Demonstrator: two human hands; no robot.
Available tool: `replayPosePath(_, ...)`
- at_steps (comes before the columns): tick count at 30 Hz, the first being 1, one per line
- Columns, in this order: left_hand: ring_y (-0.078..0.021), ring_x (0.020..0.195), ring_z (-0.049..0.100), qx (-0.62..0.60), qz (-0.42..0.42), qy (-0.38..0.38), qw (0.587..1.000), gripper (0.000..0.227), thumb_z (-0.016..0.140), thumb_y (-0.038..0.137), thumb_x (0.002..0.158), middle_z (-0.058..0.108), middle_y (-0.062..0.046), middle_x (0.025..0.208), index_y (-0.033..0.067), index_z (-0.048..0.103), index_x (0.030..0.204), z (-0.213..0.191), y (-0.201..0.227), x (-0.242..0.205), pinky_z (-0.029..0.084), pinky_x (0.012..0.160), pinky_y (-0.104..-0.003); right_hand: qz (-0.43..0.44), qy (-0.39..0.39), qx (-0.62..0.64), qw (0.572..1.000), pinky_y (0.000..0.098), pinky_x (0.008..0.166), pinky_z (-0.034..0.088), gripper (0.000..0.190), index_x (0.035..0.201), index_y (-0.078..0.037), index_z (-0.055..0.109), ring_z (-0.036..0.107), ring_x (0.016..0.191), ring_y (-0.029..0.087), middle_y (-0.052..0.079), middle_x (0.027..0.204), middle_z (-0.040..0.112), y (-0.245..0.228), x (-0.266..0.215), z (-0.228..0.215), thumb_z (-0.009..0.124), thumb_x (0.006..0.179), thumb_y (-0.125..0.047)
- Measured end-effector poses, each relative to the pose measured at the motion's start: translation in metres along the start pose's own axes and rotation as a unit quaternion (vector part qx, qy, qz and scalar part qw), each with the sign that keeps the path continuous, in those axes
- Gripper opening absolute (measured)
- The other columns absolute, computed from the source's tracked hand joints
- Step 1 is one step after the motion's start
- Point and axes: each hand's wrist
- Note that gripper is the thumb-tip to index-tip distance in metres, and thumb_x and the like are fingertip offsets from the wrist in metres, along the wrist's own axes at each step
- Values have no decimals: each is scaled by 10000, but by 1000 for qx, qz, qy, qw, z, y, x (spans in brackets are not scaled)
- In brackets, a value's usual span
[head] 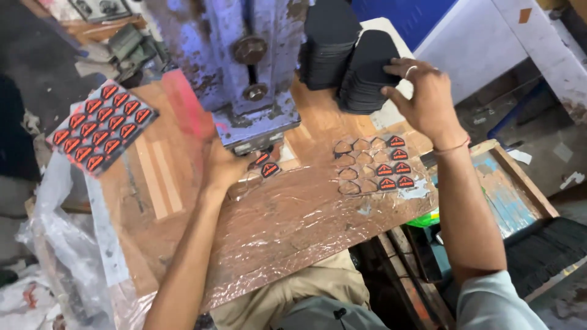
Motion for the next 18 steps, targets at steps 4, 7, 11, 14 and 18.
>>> replayPosePath(4, -202, 1073, 727, -24, -90, -12, 996, 826, 931, 146, 712, 756, -130, 1155, 49, 493, 1405, -42, 25, -16, 571, 933, -356, 28, -56, 60, 996, 425, 987, 552, 278, 1214, -58, 758, 700, 1141, 356, 163, 1262, 722, 15, 6, -3, 817, 968, -173)
replayPosePath(7, -222, 1118, 693, -78, -65, -20, 995, 921, 865, 49, 770, 688, -151, 1233, 26, 354, 1536, -84, 27, -65, 563, 927, -356, 25, 9, 48, 999, 414, 945, 570, 174, 1209, -42, 750, 733, 1083, 334, 141, 1202, 737, -19, -9, -10, 792, 1053, -109)
replayPosePath(11, -277, 946, 736, -80, -259, -27, 962, 836, 790, 1, 827, 716, -158, 1117, 31, 372, 1550, -140, 49, -108, 578, 734, -400, 52, 161, 85, 982, 325, 833, 544, 76, 1221, 6, 592, 720, 1049, 245, 144, 1256, 723, -59, -99, 33, 655, 1180, 3)
replayPosePath(14, -264, 814, 756, -5, -320, -60, 945, 764, 834, 65, 810, 752, -129, 992, 24, 460, 1476, -167, 13, -131, 574, 654, -388, -71, -231, 27, 970, 417, 777, 566, 270, 1108, -6, 718, 697, 964, 279, 153, 1166, 718, -157, -131, 43, 611, 862, -36)
replayPosePath(18, -291, 815, 742, 66, -311, -98, 943, 828, 872, 136, 775, 768, -162, 971, 41, 482, 1499, -176, 31, -126, 582, 698, -404, -152, -125, 160, 967, 467, 1049, 504, 261, 1117, -55, 738, 644, 1210, 313, 110, 1224, 718, -194, -147, 58, 686, 868, -116)
Point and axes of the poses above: each hand's wrist, its own x-axis towards the middle knuckle, its own z-axis out of the palm, y = z × x
